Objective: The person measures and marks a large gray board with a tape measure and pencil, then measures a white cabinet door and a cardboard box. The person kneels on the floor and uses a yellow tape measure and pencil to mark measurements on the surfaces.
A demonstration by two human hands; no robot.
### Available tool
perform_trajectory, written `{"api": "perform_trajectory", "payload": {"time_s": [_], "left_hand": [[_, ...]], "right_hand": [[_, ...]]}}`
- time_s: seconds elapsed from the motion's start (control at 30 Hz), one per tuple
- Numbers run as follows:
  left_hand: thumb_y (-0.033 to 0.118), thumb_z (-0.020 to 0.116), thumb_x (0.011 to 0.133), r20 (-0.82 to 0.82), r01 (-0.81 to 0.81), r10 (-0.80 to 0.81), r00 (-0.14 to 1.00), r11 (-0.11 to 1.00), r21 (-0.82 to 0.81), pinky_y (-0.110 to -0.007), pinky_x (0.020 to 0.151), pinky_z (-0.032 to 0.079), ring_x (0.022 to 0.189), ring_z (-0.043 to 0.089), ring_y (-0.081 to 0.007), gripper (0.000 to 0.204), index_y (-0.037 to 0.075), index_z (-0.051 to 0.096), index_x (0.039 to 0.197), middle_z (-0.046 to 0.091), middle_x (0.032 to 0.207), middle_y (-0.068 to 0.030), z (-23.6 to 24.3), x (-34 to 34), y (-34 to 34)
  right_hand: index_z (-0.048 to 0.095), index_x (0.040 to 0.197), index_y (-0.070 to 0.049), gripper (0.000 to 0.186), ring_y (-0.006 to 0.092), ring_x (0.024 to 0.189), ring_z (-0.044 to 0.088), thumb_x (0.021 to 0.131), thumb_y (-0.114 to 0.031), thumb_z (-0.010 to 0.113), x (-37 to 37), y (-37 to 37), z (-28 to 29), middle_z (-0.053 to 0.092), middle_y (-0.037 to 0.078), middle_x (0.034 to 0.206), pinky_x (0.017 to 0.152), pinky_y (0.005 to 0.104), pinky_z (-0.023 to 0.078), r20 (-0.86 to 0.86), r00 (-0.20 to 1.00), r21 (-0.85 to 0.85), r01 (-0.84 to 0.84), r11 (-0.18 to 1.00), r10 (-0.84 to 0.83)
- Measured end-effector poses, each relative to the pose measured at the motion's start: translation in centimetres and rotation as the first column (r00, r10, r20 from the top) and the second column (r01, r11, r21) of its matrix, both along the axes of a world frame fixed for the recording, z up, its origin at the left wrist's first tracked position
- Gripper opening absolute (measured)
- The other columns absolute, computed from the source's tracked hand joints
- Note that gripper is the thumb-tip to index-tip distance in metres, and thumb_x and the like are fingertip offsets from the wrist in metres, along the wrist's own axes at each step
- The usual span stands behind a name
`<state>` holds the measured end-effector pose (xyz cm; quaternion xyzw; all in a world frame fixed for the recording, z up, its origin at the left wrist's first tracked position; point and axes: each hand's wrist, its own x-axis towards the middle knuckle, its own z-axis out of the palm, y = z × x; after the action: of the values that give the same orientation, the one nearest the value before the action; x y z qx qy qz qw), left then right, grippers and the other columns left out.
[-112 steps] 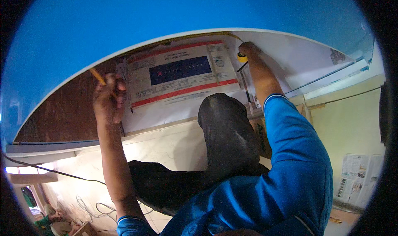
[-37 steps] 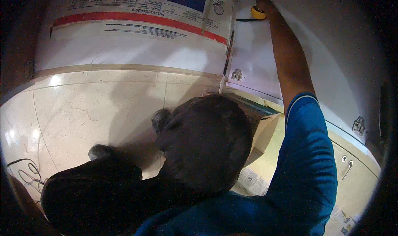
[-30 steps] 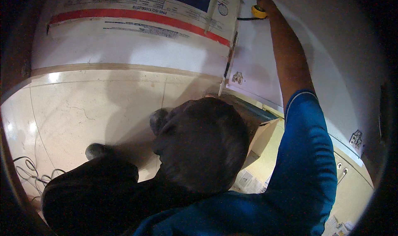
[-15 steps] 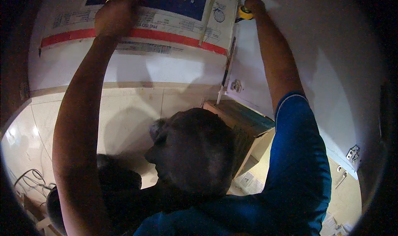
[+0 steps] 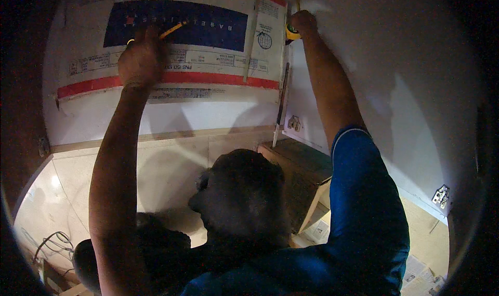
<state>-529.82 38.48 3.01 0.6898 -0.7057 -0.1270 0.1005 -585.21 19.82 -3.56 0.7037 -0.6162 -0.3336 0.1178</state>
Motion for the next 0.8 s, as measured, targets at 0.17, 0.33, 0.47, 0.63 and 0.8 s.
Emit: {"api": "perform_trajectory", "payload": {"time_s": [0.17, 0.33, 0.47, 0.63, 0.8], "left_hand": [[0.033, 0.061, 0.094, -0.058, 0.019, -0.021, 0.998, 0.999, -0.038, -0.051, 0.078, 0.059, 0.095, 0.071, -0.0365, 0.040, 0.017, 0.055, 0.130, 0.064, 0.120, -0.0130, 0.2, 0.8, 0.4], [0.034, 0.061, 0.093, -0.001, 0.015, -0.015, 1.000, 0.996, -0.087, -0.051, 0.077, 0.059, 0.095, 0.070, -0.0362, 0.040, 0.018, 0.055, 0.130, 0.065, 0.120, -0.0122, -0.8, 0.6, 0.1], [0.032, 0.061, 0.093, -0.064, 0.048, -0.052, 0.997, 0.997, -0.062, -0.051, 0.076, 0.059, 0.094, 0.070, -0.0360, 0.038, 0.019, 0.056, 0.128, 0.066, 0.117, -0.0119, -0.1, 1.0, 0.0], [0.032, 0.062, 0.092, -0.058, 0.028, -0.035, 0.998, 0.993, -0.112, -0.051, 0.073, 0.059, 0.092, 0.070, -0.0357, 0.032, 0.019, 0.057, 0.121, 0.066, 0.114, -0.0110, -0.7, 0.5, 0.1], [0.034, 0.063, 0.091, -0.024, -0.013, 0.012, 1.000, 0.999, -0.047, -0.051, 0.073, 0.059, 0.091, 0.070, -0.0355, 0.030, 0.018, 0.057, 0.117, 0.065, 0.114, -0.0103, -0.7, 0.3, 0.0]], "right_hand": [[0.077, 0.106, -0.009, 0.034, 0.0316, 0.107, 0.070, 0.095, -0.031, 0.054, 0.5, -0.7, -0.5, 0.073, 0.014, 0.115, 0.092, 0.0444, 0.056, 0.103, 0.989, -0.064, 0.109, 0.992, -0.102], [0.077, 0.105, -0.007, 0.036, 0.0317, 0.105, 0.071, 0.095, -0.031, 0.052, 4.1, 0.3, 1.3, 0.074, 0.016, 0.112, 0.092, 0.0439, 0.056, 0.147, 0.950, -0.009, 0.281, 0.960, -0.276], [0.077, 0.106, -0.006, 0.036, 0.0321, 0.104, 0.071, 0.096, -0.029, 0.051, 4.9, 0.5, 1.9, 0.074, 0.018, 0.111, 0.091, 0.0442, 0.056, 0.141, 0.950, 0.012, 0.280, 0.960, -0.279], [0.077, 0.106, -0.006, 0.036, 0.0325, 0.103, 0.072, 0.096, -0.029, 0.051, 4.7, 1.0, 1.3, 0.074, 0.018, 0.110, 0.090, 0.0446, 0.057, 0.136, 0.948, 0.000, 0.292, 0.957, -0.289], [0.076, 0.105, -0.005, 0.036, 0.0329, 0.102, 0.072, 0.097, -0.028, 0.050, 5.0, 0.6, 1.2, 0.074, 0.018, 0.109, 0.089, 0.0451, 0.057, 0.138, 0.949, -0.006, 0.288, 0.958, -0.285]]}}
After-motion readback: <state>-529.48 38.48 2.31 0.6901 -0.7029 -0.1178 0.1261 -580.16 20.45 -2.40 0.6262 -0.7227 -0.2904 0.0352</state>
